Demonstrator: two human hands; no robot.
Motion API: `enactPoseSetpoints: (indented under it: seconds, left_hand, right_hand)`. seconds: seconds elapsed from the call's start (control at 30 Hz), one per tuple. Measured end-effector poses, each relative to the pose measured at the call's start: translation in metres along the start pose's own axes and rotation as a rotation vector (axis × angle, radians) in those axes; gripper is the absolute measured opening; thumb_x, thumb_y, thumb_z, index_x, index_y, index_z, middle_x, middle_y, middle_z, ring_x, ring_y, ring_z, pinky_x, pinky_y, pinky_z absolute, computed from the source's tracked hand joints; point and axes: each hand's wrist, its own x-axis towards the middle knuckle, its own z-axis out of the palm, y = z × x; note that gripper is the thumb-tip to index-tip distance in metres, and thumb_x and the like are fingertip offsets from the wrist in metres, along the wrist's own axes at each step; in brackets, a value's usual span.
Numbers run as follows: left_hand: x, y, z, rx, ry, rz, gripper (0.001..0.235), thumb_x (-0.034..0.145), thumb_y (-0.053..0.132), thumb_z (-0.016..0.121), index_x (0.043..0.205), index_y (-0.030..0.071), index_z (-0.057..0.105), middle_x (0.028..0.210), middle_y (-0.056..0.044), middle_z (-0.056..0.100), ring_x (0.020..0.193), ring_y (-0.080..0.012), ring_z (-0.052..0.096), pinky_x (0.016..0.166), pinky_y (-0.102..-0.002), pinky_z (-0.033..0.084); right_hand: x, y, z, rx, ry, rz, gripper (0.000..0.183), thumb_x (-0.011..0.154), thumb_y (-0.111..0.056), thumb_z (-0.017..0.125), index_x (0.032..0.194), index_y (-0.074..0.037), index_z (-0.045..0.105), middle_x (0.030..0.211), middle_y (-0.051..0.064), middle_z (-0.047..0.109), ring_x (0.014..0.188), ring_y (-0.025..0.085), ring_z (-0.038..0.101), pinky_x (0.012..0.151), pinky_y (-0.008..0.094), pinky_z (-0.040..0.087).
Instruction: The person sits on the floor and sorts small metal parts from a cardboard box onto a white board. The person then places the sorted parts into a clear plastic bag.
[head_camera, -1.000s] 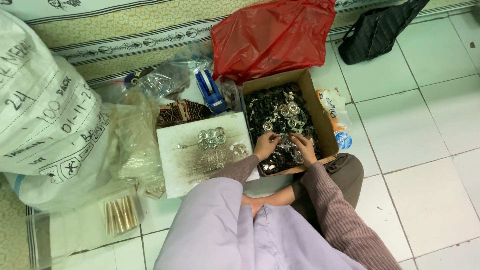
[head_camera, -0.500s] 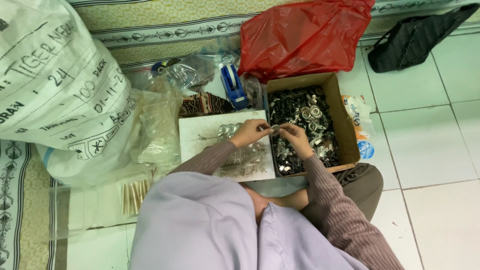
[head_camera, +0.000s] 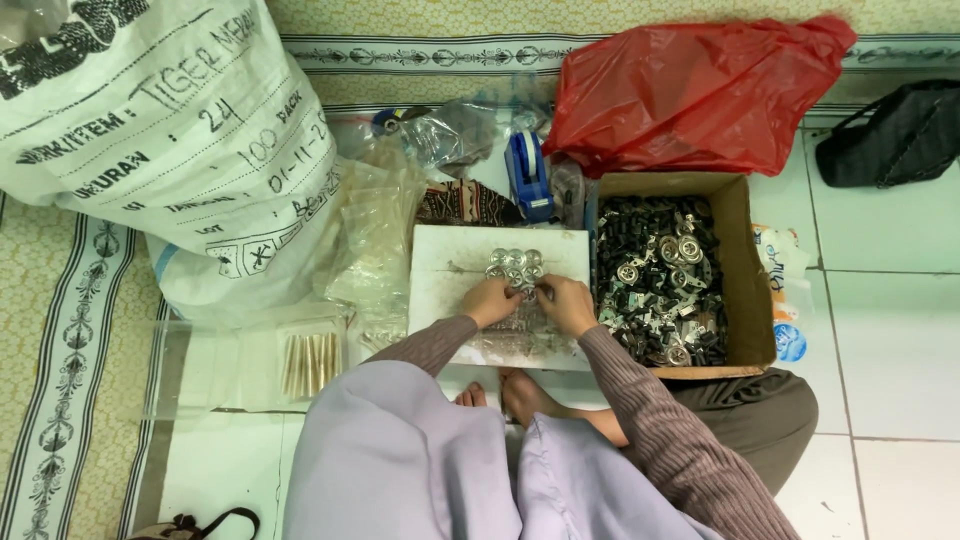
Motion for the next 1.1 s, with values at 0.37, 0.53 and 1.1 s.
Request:
enactPoseSetpoints:
  seconds: [0.37, 0.53, 1.1]
  left_hand:
    - [0.047, -0.056, 0.053, 0.709, 0.392, 0.610, 0.055, 0.093, 0.039, 0.066, 0.139, 0.010, 0.056, 0.134, -0.016, 0.061, 0.128, -0.0340, 0.054, 0.101, -0.049, 0.040]
    - [0.034, -0.061, 0.066, 0.805, 0.360, 0.582, 0.078, 0.097, 0.057, 0.049, 0.155, 0.005, 0.041, 0.157, -0.022, 0.044, 0.146, -0.0395, 0.038, 0.119, -0.058, 0.024]
    - [0.053, 0.009, 0.097, 0.634, 0.426, 0.780, 0.082, 0.090, 0.059, 0.054, 0.151, 0.005, 0.044, 0.159, -0.023, 0.040, 0.151, -0.0391, 0.032, 0.120, -0.056, 0.028]
  right_hand:
    - [0.000, 0.003, 0.002, -0.277, 0.138, -0.092, 0.032, 0.099, -0.025, 0.064, 0.128, -0.013, 0.069, 0.125, 0.010, 0.071, 0.119, 0.027, 0.064, 0.095, 0.041, 0.051]
    - [-0.014, -0.015, -0.014, -0.294, 0.060, -0.203, 0.033, 0.098, -0.017, 0.062, 0.131, -0.013, 0.069, 0.138, 0.012, 0.064, 0.135, 0.032, 0.053, 0.107, 0.049, 0.044]
    - [-0.025, 0.070, -0.047, 0.070, 0.360, -0.012, 0.037, 0.101, -0.021, 0.065, 0.135, -0.008, 0.062, 0.133, 0.017, 0.063, 0.131, 0.038, 0.055, 0.108, 0.053, 0.045]
